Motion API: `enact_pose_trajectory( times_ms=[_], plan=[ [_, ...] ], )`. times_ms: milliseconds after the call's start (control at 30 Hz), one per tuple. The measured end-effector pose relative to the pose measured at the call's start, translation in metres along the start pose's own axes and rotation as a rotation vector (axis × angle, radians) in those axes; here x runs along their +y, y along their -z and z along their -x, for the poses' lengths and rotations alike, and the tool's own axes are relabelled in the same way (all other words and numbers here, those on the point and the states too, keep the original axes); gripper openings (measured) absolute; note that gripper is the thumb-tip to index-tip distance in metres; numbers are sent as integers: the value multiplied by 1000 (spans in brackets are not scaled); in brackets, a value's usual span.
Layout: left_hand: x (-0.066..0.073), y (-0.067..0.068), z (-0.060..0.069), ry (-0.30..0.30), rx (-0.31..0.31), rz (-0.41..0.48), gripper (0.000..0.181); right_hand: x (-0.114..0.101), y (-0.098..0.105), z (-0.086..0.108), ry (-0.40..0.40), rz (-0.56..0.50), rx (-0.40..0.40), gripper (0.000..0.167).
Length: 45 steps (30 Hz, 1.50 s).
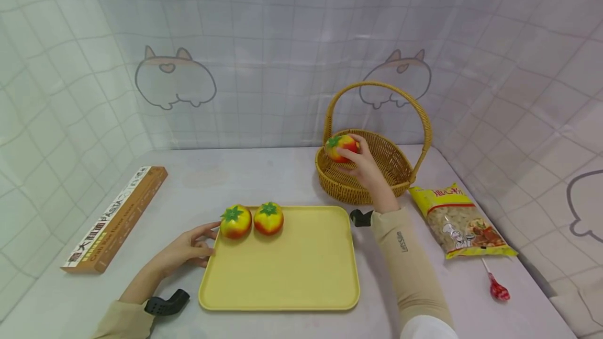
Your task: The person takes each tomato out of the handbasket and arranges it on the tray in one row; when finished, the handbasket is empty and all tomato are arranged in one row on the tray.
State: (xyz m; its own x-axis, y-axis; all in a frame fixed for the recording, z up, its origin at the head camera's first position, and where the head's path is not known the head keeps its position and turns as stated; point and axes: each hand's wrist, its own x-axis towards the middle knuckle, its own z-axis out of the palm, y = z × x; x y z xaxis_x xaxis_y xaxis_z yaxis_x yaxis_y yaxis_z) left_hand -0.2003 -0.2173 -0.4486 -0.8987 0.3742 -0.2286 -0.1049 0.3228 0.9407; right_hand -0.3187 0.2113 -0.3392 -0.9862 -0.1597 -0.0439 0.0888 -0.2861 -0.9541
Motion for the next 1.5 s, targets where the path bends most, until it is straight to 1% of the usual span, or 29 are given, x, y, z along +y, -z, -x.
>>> enact_pose_trajectory(
  times_ms=[100, 167, 367, 467, 533, 667, 767, 967, 1067, 1167, 1367, 1500],
  plan=[
    [-1, 1, 0, -4, -2, -3, 73, 0, -4, 2, -2, -10, -26, 46],
    [-1, 1, 1, -4, -2, -3, 73, 1, -7, 4, -3, -1, -38, 46],
    [-2, 1, 0, -10, -9, -1, 73, 4, -15, 10, 14, 82, -63, 50],
    [-3, 2, 0, -13, -10, -2, 73, 7, -19, 12, 31, 110, -95, 57],
    [-3, 2, 0, -13, -8, -4, 73, 10, -21, 13, 35, 130, -117, 64],
    [-2, 2, 1, -11, -7, -6, 73, 15, -25, 16, 41, 221, -136, 80],
    [-2, 2, 1, -4, -5, -2, 73, 20, -27, 20, 38, 275, -161, 84],
    [-1, 3, 2, -14, -14, 8, 73, 33, -34, 28, 25, 329, -233, 75],
    [-2, 3, 2, -23, -21, 13, 73, 40, -38, 32, -1, 359, -253, 74],
    [-3, 4, 2, -24, -23, 20, 73, 48, -43, 36, -46, 406, -274, 73],
    [-6, 5, 2, -25, -19, 15, 72, 63, -54, 42, -93, 575, -357, 68],
    [-6, 6, 1, -29, -14, 3, 72, 69, -60, 43, -125, 662, -379, 65]
  ],
)
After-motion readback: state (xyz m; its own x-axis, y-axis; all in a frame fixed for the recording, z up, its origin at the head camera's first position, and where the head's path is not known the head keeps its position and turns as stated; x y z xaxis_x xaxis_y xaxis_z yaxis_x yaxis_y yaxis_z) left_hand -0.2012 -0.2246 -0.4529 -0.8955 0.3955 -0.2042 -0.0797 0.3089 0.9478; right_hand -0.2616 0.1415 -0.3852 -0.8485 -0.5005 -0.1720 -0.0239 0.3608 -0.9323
